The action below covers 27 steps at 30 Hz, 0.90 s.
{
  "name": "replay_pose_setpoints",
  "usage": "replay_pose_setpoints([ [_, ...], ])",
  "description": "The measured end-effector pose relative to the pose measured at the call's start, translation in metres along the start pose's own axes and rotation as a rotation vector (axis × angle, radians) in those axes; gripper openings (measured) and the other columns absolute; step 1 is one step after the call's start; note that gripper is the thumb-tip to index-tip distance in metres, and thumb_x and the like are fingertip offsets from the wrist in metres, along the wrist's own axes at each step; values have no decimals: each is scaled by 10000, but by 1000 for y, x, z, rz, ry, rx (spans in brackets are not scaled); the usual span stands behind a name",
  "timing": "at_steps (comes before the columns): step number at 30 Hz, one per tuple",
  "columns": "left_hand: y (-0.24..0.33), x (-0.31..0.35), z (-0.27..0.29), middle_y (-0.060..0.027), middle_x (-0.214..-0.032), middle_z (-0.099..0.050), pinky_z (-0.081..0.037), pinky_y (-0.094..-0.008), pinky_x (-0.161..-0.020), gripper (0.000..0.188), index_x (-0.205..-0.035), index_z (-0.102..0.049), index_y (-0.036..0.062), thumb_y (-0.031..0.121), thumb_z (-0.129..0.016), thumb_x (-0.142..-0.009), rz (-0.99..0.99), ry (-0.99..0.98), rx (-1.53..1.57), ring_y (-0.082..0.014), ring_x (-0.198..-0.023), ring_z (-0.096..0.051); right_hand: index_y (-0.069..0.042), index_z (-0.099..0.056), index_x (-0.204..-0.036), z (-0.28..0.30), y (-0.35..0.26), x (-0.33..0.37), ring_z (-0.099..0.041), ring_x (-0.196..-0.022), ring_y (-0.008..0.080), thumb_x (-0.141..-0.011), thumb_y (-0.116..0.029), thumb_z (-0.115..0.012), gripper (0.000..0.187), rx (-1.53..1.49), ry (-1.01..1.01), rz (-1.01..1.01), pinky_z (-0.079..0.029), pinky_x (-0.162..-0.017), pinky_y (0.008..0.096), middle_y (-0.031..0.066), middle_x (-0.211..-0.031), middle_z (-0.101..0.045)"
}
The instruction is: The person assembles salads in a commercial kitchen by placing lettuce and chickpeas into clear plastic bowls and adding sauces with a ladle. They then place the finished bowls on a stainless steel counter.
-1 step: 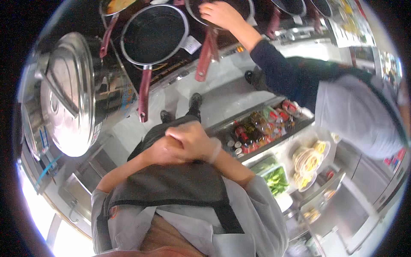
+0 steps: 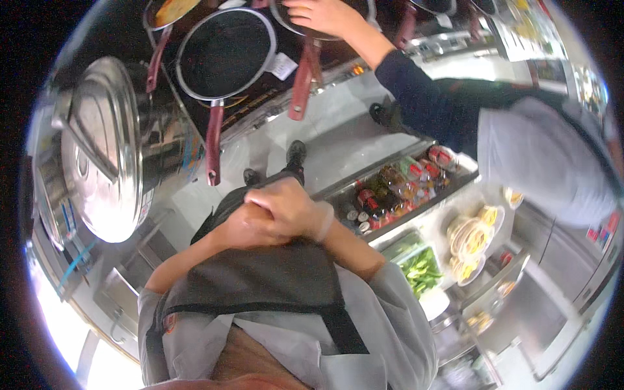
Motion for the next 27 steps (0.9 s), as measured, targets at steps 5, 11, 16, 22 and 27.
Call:
replay_pose_setpoints([
  [5, 4, -25, -18, -82, -978, -633, -466, -402, -769, 276, -1008, -628, 80, 210, -680, -770, 178, -309, -530, -256, -927, -615, -78, -618, -874, 15, 7, 10, -596, -676, 374, -848, -421, -572, 348, -67, 4, -52, -465, -615, 427, 165, -721, -612],
  [11, -6, -56, -31, -110, -969, -626, -446, -435, -761, 289, -1008, -620, 46, 201, -651, -766, 193, -202, -550, -291, -906, -603, -84, -622, -729, 40, 38, 29, -579, -581, 360, -848, -446, -546, 389, -99, 159, -18, -430, -538, 429, 151, -613, -582],
  [16, -14, -78, -40, -113, -840, -599, -452, -425, -668, 181, -883, -603, 31, 144, -642, -747, 199, -331, -464, -285, -803, -593, -93, -602, -624, 55, 56, 34, -563, -521, 340, -841, -442, -558, 413, -58, 142, -38, -421, -503, 427, 135, -552, -557],
  [22, -13, -104, -28, -118, -709, -577, -465, -400, -640, 79, -761, -609, 22, 83, -613, -711, 195, -90, -279, -288, -730, -595, -99, -595, -602, 68, 63, 34, -574, -508, 307, -836, -361, -597, 351, -42, 263, 8, -428, -481, 410, 112, -527, -550],
  [27, -18, -99, -26, -124, -710, -594, -467, -413, -644, 102, -721, -636, 17, 98, -607, -668, -77, -122, -502, -287, -725, -601, -98, -602, -632, 74, 65, 22, -576, -495, 280, -832, -274, -620, 267, -15, 323, 88, -437, -470, 396, 100, -545, -563],
])
Point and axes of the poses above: each hand's wrist, its own x-axis away from the middle knuckle, its own z-axis out of the back of the hand, y = z × x, the point moved 5 cm from there along -x, towards the middle knuckle
